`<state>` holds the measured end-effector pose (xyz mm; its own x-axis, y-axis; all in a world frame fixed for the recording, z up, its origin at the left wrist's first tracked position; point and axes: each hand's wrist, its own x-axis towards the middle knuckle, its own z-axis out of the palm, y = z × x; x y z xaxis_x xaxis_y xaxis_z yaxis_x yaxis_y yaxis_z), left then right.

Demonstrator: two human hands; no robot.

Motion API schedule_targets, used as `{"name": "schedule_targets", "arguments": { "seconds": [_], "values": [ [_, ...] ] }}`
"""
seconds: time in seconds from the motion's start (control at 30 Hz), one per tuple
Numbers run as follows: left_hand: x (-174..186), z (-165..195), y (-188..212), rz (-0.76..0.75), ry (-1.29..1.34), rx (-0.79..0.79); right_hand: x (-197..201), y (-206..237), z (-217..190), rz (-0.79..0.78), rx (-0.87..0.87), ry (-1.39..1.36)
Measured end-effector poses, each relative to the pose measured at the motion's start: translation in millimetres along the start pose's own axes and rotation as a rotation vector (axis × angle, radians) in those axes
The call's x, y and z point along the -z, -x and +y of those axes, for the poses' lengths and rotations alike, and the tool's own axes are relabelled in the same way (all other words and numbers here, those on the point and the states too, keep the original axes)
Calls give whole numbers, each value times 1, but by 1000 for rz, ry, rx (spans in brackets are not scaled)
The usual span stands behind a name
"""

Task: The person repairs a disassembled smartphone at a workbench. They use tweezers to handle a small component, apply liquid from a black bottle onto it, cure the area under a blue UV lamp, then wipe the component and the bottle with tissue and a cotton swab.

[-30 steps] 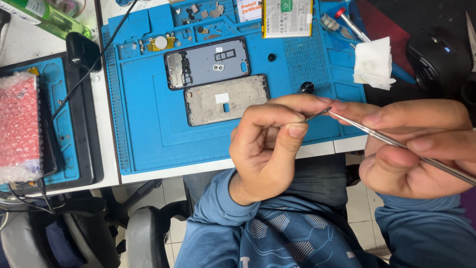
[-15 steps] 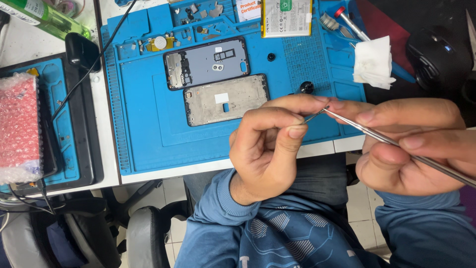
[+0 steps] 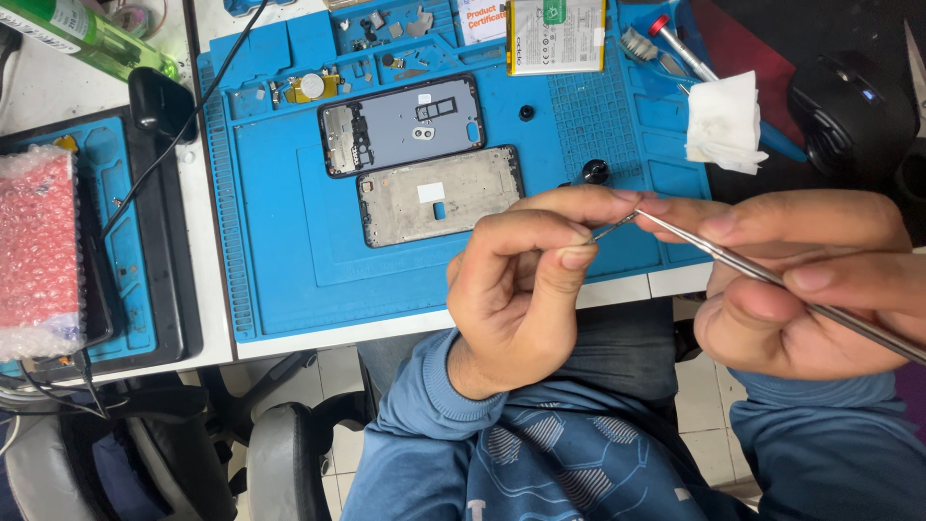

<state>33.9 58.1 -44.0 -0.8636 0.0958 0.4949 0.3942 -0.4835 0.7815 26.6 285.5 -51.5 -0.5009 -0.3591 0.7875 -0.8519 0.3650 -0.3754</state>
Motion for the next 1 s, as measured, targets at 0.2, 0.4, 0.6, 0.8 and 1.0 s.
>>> {"name": "schedule_targets", "arguments": {
  "seconds": [0.2, 0.4, 0.6, 0.8, 1.0],
  "values": [
    [1, -1, -7, -33, -30, -62, -13, -14, 7, 172, 219, -164],
    [1, -4, -12, -31, -51, -100, -14, -11, 7, 131, 203, -53],
    [1, 0, -11, -38, -61, -88, 2, -23, 1, -74, 128, -82],
    [1, 2, -11, -35, -44, -70, -9, -27, -11, 103, 47, 12],
    [1, 1, -11, -33, -40, -71, -14, -21, -3, 155, 168, 35]
  ]
}}
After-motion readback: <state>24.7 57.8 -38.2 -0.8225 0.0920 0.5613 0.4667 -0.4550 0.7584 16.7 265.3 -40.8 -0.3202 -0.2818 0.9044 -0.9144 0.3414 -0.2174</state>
